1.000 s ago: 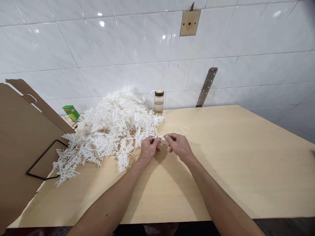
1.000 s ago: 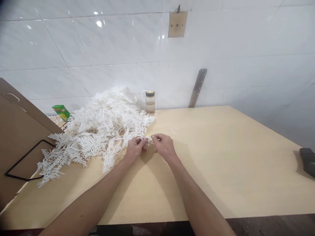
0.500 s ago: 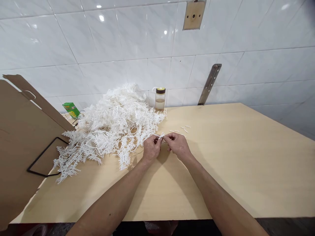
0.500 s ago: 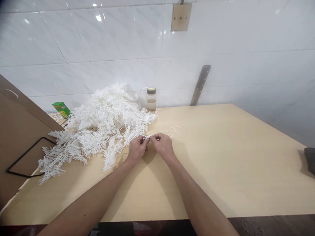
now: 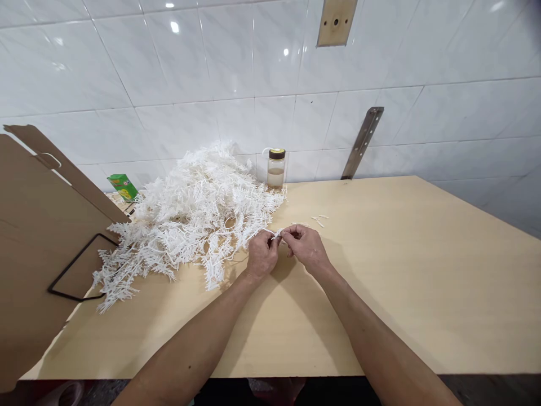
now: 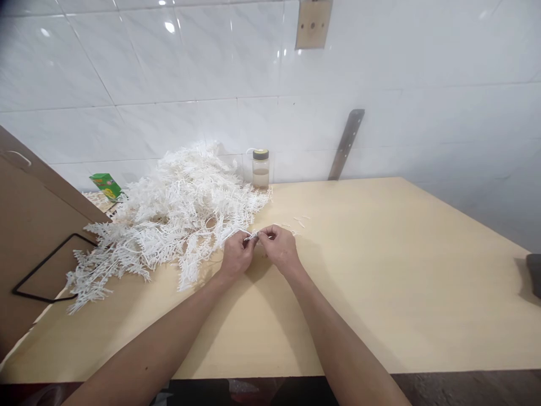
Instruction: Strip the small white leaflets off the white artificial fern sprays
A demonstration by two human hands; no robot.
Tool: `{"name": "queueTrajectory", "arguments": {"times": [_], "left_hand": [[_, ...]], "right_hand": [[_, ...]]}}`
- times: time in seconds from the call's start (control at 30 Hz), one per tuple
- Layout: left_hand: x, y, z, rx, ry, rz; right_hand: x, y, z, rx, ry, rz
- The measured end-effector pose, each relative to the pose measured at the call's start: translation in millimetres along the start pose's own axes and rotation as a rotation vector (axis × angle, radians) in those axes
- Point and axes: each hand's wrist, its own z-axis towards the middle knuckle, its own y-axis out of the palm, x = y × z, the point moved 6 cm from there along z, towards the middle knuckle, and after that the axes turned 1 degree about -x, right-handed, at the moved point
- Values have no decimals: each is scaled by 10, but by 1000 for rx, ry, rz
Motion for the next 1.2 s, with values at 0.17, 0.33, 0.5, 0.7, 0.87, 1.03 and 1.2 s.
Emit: {"name": "queueTrajectory", "arguments": {"times": [0.17, 0.33, 0.5, 0.7, 0.87, 1.03, 1.2], "left_hand": [[2, -6, -11, 24, -4, 36], [-1, 16, -8, 17, 16, 68], [15, 25, -7, 11, 57, 62], [68, -2, -20, 48, 156, 56], [69, 1, -31, 50, 192, 101], [23, 47, -22, 5, 138, 175], [29, 60, -16, -17, 98, 193]], "right_hand": [[54, 40, 13, -34, 40, 6], [65, 29, 21, -5, 32, -54], [44, 44, 17, -46, 8, -55], [126, 99, 43, -97, 45, 124], [181, 101, 48, -80, 103, 141], [110, 63, 20, -25, 78, -36], [17, 41, 2, 22, -18, -266]]}}
